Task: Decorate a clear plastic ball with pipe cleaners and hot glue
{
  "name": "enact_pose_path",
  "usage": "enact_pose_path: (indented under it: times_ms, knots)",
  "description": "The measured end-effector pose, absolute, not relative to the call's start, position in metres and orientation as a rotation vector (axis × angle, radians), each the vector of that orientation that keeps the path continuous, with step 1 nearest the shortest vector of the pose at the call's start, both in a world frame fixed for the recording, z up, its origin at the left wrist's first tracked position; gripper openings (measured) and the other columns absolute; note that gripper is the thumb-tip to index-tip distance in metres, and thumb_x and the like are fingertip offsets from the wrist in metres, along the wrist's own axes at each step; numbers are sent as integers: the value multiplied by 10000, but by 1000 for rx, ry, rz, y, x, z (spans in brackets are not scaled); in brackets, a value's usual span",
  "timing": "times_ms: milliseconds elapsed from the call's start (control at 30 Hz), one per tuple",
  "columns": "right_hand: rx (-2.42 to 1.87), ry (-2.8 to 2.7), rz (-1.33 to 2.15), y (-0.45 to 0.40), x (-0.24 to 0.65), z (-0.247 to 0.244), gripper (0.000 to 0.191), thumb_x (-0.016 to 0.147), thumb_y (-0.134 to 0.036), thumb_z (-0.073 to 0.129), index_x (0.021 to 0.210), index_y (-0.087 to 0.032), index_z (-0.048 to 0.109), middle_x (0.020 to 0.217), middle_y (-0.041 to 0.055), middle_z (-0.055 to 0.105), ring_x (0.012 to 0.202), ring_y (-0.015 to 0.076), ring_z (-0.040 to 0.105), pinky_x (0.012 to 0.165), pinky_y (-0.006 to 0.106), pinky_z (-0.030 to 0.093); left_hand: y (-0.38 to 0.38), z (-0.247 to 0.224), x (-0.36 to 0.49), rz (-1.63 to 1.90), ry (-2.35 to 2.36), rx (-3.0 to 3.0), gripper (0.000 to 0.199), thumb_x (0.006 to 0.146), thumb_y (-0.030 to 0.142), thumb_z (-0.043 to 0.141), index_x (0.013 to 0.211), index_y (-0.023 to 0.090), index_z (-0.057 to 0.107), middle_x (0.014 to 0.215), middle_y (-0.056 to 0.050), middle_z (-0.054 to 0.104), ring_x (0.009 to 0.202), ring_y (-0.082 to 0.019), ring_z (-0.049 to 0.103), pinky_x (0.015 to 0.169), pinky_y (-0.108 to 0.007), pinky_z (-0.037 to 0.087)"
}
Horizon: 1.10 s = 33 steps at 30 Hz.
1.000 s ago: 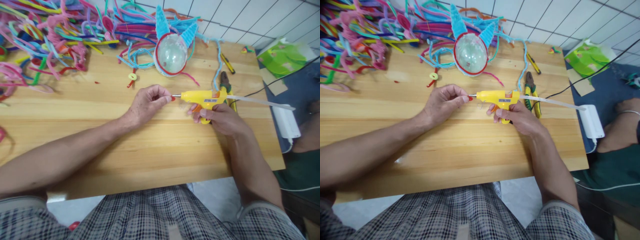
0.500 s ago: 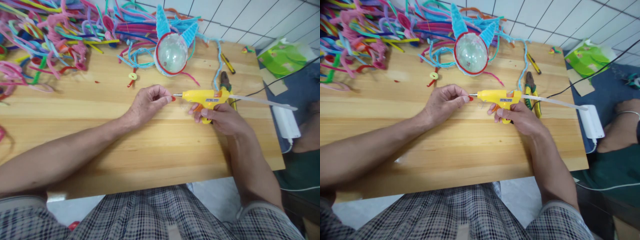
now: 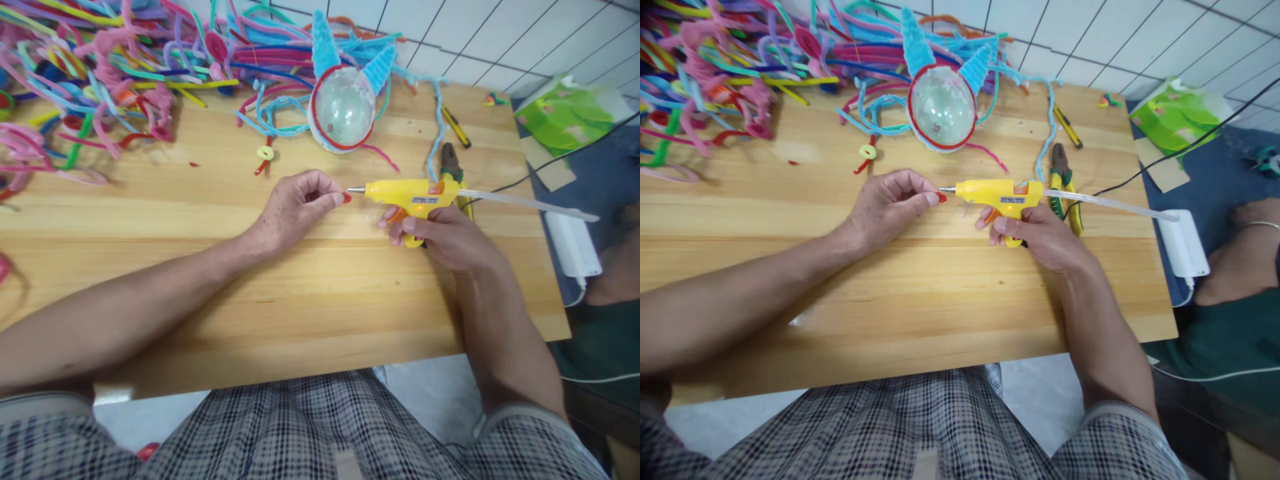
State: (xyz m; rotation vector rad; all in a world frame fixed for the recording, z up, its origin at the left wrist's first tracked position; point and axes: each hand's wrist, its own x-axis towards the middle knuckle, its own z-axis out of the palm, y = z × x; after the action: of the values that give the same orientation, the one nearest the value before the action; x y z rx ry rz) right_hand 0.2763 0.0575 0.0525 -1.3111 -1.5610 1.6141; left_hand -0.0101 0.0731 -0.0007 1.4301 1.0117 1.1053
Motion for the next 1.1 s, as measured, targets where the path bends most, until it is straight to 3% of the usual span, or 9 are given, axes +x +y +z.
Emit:
enact_pose_path:
  times_ms: [233, 467, 733, 1100]
  knots:
    - [-1310, -1553, 1632, 58, 276, 52, 352, 850, -602, 971, 974, -288, 870, 823, 15, 747, 793, 210, 666, 710, 372, 520, 74, -2, -10, 1105, 1016, 1430, 315, 917, 520, 902, 873, 233, 778, 766, -4, 722, 686, -152, 562, 629, -303, 447]
    - [-1309, -1554, 1622, 58, 279, 54, 350, 854, -612, 968, 920, -289, 852, 940, 32, 797, 768, 196, 655, 740, 387, 529, 74, -1, -10, 1116, 997, 1436, 317, 942, 506, 895, 880, 215, 787, 780, -7, 727, 667, -139, 552, 617, -301, 423]
    - [-1305, -1597, 1610, 58, 275, 54, 367, 871, -623, 950, 936, -278, 843, 920, 34, 783, 823, 214, 681, 753, 381, 532, 74, -4, -10, 1120, 991, 1465, 271, 969, 448, 874, 877, 209, 785, 752, 12, 697, 647, -128, 530, 613, -292, 418]
    - [-1307, -1572, 1650, 58, 279, 54, 303, 897, -526, 930, 977, -247, 842, 924, 20, 774, 776, 166, 645, 740, 348, 499, 75, -4, -10, 1141, 1004, 1442, 225, 957, 374, 900, 884, 197, 783, 765, 9, 715, 653, -120, 551, 632, -275, 441]
